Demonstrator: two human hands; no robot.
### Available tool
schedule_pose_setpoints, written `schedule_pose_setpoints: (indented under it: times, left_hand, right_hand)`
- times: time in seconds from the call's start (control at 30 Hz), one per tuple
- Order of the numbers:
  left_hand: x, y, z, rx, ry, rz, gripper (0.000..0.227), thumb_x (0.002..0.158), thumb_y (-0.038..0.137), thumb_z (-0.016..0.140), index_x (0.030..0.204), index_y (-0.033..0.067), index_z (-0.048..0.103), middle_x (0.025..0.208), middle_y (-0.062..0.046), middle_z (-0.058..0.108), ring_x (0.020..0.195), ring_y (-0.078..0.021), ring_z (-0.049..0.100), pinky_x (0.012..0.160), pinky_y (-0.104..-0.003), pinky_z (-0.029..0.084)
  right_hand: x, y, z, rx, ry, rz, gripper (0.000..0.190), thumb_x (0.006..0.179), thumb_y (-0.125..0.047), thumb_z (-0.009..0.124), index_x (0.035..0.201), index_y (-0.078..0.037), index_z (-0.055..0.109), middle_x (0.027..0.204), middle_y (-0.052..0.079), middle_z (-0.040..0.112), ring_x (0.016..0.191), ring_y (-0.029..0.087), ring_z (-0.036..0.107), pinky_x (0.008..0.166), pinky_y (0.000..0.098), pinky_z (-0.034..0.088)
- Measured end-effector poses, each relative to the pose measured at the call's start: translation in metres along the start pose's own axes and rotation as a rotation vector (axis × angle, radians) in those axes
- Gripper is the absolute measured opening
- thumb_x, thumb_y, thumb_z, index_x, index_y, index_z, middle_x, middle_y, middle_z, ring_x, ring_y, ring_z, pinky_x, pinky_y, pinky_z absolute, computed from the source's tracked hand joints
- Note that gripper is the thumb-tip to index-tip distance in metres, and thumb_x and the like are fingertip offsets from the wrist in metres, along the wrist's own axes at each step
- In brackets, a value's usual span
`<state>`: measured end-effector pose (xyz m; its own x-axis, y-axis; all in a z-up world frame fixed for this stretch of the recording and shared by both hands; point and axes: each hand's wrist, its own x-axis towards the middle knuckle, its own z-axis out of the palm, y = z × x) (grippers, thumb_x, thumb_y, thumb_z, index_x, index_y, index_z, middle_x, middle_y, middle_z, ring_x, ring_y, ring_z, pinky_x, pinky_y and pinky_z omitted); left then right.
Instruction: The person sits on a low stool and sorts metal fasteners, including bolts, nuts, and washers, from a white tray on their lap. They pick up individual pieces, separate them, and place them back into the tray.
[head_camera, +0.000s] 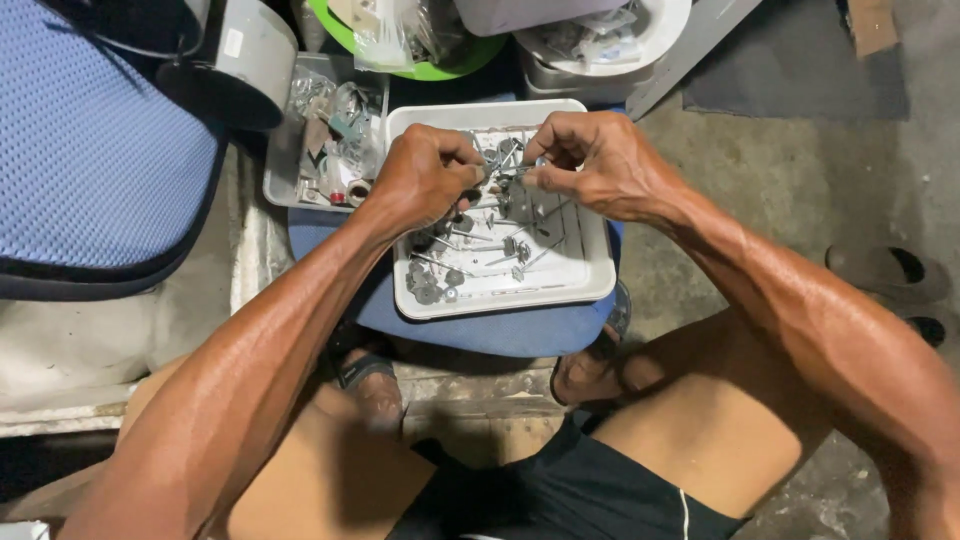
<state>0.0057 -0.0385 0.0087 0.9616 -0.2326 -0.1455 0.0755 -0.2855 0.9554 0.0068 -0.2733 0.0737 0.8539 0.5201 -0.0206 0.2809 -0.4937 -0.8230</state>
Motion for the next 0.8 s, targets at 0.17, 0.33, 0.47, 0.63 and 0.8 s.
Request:
schedule_pose_setpoints:
  times: [0.17,0.33,0.47,0.63,0.8]
  left_hand:
    - [-0.007,0.014,0.002,-0.168,0.034,-0.075,0.019,0.083,-0.004,0.065,0.101,-0.0088,0.072,0.075,-0.023,0.072,0.053,-0.0169,0.072,0.042,-0.023,0.062]
    - [-0.009,0.017,0.006,-0.176,0.012,-0.078,0.019,0.083,-0.006,0.065,0.101,-0.0099,0.071,0.075,-0.022,0.073,0.054,-0.0166,0.072,0.044,-0.022,0.063]
    - [-0.011,0.018,0.007,-0.150,-0.017,-0.062,0.017,0.083,-0.007,0.066,0.099,-0.0089,0.072,0.075,-0.024,0.073,0.054,-0.0173,0.072,0.043,-0.022,0.063]
    - [-0.009,0.014,0.010,-0.124,-0.057,-0.057,0.015,0.086,-0.006,0.068,0.100,-0.0078,0.072,0.076,-0.022,0.073,0.056,-0.0154,0.072,0.044,-0.021,0.064]
    - [0.018,-0.045,0.025,0.302,0.057,0.172,0.007,0.083,0.006,0.070,0.077,0.0086,0.073,0.072,-0.015,0.071,0.070,-0.0305,0.072,0.061,-0.043,0.054]
  right_hand:
    - [0.002,0.002,0.003,0.007,0.004,-0.078,0.017,0.087,-0.002,0.079,0.103,-0.005,0.074,0.073,0.006,0.066,0.068,0.013,0.063,0.068,0.0285,0.054]
    - [0.002,0.007,0.008,-0.017,0.009,-0.135,0.016,0.086,-0.001,0.080,0.101,-0.004,0.073,0.072,0.008,0.065,0.066,0.016,0.064,0.066,0.0307,0.055]
    - [0.003,0.017,0.013,-0.049,-0.026,-0.152,0.014,0.087,0.002,0.078,0.099,-0.003,0.073,0.071,0.011,0.068,0.064,0.020,0.066,0.063,0.0327,0.056]
    - [0.005,0.040,0.021,-0.130,-0.095,-0.170,0.012,0.091,0.003,0.076,0.101,0.001,0.070,0.075,0.020,0.071,0.067,0.031,0.071,0.063,0.0390,0.059]
    - [0.002,0.032,0.032,-0.295,-0.167,-0.156,0.011,0.095,0.000,0.071,0.105,0.000,0.065,0.077,0.021,0.073,0.065,0.033,0.075,0.060,0.0391,0.063]
